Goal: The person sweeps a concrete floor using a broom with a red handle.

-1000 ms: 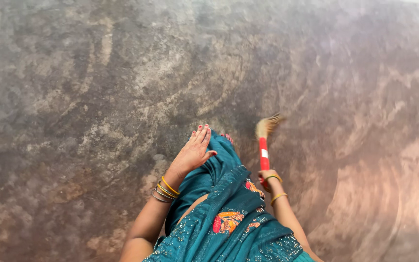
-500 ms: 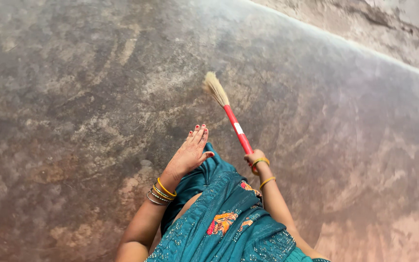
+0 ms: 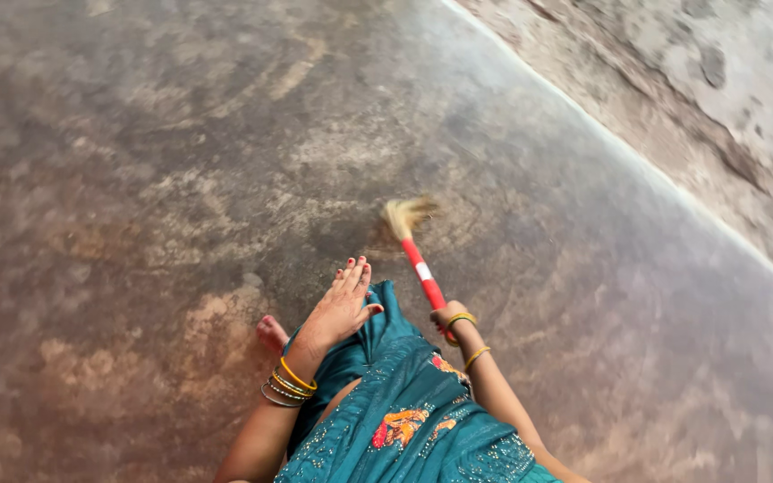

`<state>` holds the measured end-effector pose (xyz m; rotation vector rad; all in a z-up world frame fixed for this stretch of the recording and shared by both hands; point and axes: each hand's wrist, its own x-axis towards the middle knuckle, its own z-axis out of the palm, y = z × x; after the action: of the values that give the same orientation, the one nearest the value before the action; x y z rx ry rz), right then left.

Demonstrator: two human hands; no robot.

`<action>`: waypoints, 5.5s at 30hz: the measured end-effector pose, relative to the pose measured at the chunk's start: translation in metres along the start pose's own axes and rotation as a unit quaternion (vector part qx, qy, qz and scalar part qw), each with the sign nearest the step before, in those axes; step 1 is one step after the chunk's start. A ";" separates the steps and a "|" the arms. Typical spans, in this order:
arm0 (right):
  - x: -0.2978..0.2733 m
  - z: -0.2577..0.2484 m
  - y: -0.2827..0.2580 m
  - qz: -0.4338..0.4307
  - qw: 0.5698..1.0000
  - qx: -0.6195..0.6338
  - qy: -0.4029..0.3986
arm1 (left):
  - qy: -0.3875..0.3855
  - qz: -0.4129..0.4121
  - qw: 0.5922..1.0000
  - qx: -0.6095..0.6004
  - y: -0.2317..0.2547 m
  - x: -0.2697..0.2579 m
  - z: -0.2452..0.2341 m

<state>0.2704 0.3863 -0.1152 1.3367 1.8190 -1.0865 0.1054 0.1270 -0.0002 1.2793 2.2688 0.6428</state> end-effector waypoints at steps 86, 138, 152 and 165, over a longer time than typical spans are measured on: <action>-0.044 0.191 -0.253 -0.197 0.972 -0.118 0.038 | 0.145 -0.273 0.950 -0.050 -0.161 -0.265 -0.076; 0.016 0.312 -0.535 -0.560 0.480 -0.633 -0.235 | 0.350 -0.415 0.839 -0.034 -0.247 -0.117 -0.168; 0.172 0.141 -0.535 -0.221 0.925 -0.274 -0.144 | 0.278 -0.471 0.834 -0.076 -0.257 -0.099 -0.188; 0.120 0.194 -0.596 -0.242 0.956 -0.107 -0.126 | 0.324 -0.456 0.824 -0.088 -0.277 -0.132 -0.179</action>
<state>-0.3320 0.1800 -0.1573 0.6045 2.0477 -1.1951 -0.1220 -0.1464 -0.0035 -0.2650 2.8428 0.9388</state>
